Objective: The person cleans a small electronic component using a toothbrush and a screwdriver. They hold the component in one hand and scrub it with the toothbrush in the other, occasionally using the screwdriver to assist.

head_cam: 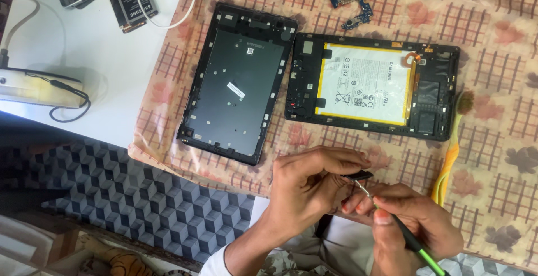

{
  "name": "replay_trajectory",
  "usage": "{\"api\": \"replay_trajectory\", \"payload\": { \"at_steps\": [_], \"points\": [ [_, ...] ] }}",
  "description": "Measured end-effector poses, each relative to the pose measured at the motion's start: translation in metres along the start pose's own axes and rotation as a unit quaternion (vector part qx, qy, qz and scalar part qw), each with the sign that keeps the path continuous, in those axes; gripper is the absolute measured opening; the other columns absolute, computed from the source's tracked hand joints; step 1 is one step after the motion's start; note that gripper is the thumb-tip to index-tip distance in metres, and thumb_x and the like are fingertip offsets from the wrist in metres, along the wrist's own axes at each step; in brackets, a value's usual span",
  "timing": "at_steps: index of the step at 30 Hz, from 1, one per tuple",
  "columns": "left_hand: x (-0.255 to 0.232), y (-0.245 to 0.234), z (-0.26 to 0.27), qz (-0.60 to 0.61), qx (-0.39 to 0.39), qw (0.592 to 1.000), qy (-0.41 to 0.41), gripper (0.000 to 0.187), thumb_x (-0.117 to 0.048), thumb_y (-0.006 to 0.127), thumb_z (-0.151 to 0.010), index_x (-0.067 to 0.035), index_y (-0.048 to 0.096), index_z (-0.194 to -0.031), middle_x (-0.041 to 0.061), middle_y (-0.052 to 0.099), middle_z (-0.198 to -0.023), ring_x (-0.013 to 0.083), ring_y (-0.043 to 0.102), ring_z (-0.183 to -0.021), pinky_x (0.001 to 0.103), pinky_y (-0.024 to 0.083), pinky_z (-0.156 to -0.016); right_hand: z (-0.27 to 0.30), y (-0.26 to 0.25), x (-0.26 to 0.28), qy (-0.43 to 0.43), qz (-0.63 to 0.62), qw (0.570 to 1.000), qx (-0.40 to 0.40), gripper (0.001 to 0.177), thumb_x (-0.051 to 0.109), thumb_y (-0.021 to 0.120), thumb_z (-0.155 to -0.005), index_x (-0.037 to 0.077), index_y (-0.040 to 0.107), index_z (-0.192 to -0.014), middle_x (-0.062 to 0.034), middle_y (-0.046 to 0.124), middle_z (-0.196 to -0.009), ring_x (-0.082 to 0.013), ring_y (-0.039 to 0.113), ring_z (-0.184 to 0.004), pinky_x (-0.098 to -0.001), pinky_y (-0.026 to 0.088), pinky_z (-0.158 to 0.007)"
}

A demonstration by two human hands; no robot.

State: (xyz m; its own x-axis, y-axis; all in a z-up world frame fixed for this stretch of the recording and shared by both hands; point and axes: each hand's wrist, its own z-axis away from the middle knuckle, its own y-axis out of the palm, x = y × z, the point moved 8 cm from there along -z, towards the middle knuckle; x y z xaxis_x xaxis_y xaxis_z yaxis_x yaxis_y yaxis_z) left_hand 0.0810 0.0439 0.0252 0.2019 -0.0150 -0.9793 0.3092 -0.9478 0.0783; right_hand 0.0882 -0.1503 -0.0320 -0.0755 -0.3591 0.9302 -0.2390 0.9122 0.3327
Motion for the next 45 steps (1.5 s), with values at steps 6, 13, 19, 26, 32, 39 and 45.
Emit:
{"api": "replay_trajectory", "payload": {
  "at_steps": [6, 13, 19, 26, 32, 39, 45],
  "points": [
    [0.000, 0.001, -0.001, 0.000, 0.003, 1.000, -0.008, 0.014, 0.015, 0.065, -0.097, 0.003, 0.069, -0.100, 0.016, 0.077, -0.112, 0.0236, 0.078, -0.104, 0.031, 0.067, -0.088, -0.006, 0.007, 0.006, 0.007, 0.000, 1.000, 0.007, 0.011, 0.000, 0.063, -0.104, -0.009, 0.061, -0.109, -0.0238, 0.065, -0.090, -0.0313, 0.071, -0.082, -0.0506, 0.064, -0.078],
    [-0.001, 0.001, -0.004, -0.022, 0.010, 1.000, -0.008, 0.016, 0.016, 0.064, -0.095, 0.002, 0.070, -0.099, 0.015, 0.077, -0.111, 0.0234, 0.079, -0.104, 0.031, 0.068, -0.089, -0.028, 0.029, 0.018, 0.107, 0.037, 0.991, 0.069, 0.011, -0.001, 0.059, -0.100, -0.012, 0.061, -0.102, -0.0250, 0.064, -0.089, -0.0332, 0.070, -0.085, -0.0525, 0.063, -0.077],
    [-0.001, 0.001, -0.004, -0.042, 0.005, 0.999, -0.023, 0.017, 0.016, 0.063, -0.094, 0.001, 0.071, -0.097, 0.013, 0.078, -0.111, 0.0211, 0.080, -0.100, 0.029, 0.067, -0.085, -0.014, 0.006, 0.012, 0.010, -0.003, 0.999, -0.041, 0.011, -0.002, 0.064, -0.100, -0.011, 0.058, -0.103, -0.0239, 0.064, -0.087, -0.0292, 0.068, -0.072, -0.0480, 0.062, -0.072],
    [-0.003, 0.001, -0.004, -0.052, 0.006, 0.999, -0.015, 0.019, 0.017, 0.062, -0.093, 0.001, 0.071, -0.099, 0.013, 0.078, -0.111, 0.0219, 0.079, -0.103, 0.030, 0.068, -0.090, 0.001, -0.006, -0.008, 0.000, -0.036, 0.999, -0.009, 0.011, -0.001, 0.064, -0.101, -0.009, 0.057, -0.105, -0.0228, 0.065, -0.088, -0.0272, 0.067, -0.071, -0.0460, 0.060, -0.070],
    [-0.003, 0.002, -0.003, -0.056, 0.005, 0.998, -0.005, 0.016, 0.015, 0.064, -0.095, 0.001, 0.071, -0.099, 0.013, 0.078, -0.110, 0.0226, 0.079, -0.104, 0.030, 0.067, -0.091, -0.006, 0.000, 0.003, -0.037, -0.026, 0.999, 0.007, 0.010, 0.000, 0.063, -0.103, -0.007, 0.057, -0.105, -0.0202, 0.066, -0.089, -0.0236, 0.065, -0.071, -0.0432, 0.059, -0.069],
    [0.002, 0.002, -0.001, -0.042, 0.009, 0.999, -0.023, 0.015, 0.015, 0.064, -0.095, 0.002, 0.072, -0.099, 0.014, 0.078, -0.111, 0.0224, 0.079, -0.104, 0.030, 0.068, -0.090, -0.006, 0.001, 0.001, -0.033, -0.023, 0.999, 0.014, 0.007, -0.003, 0.061, -0.101, -0.007, 0.057, -0.104, -0.0217, 0.066, -0.089, -0.0263, 0.067, -0.070, -0.0430, 0.061, -0.069],
    [0.008, 0.000, 0.001, 0.053, 0.007, 0.998, -0.043, 0.006, 0.010, 0.064, -0.101, 0.006, 0.068, -0.104, 0.019, 0.077, -0.114, 0.0237, 0.078, -0.105, 0.031, 0.067, -0.091, -0.004, 0.000, 0.006, -0.029, -0.034, 0.999, 0.009, 0.006, -0.002, 0.060, -0.108, -0.007, 0.057, -0.106, -0.0233, 0.065, -0.094, -0.0268, 0.067, -0.076, -0.0482, 0.063, -0.076]
  ]
}}
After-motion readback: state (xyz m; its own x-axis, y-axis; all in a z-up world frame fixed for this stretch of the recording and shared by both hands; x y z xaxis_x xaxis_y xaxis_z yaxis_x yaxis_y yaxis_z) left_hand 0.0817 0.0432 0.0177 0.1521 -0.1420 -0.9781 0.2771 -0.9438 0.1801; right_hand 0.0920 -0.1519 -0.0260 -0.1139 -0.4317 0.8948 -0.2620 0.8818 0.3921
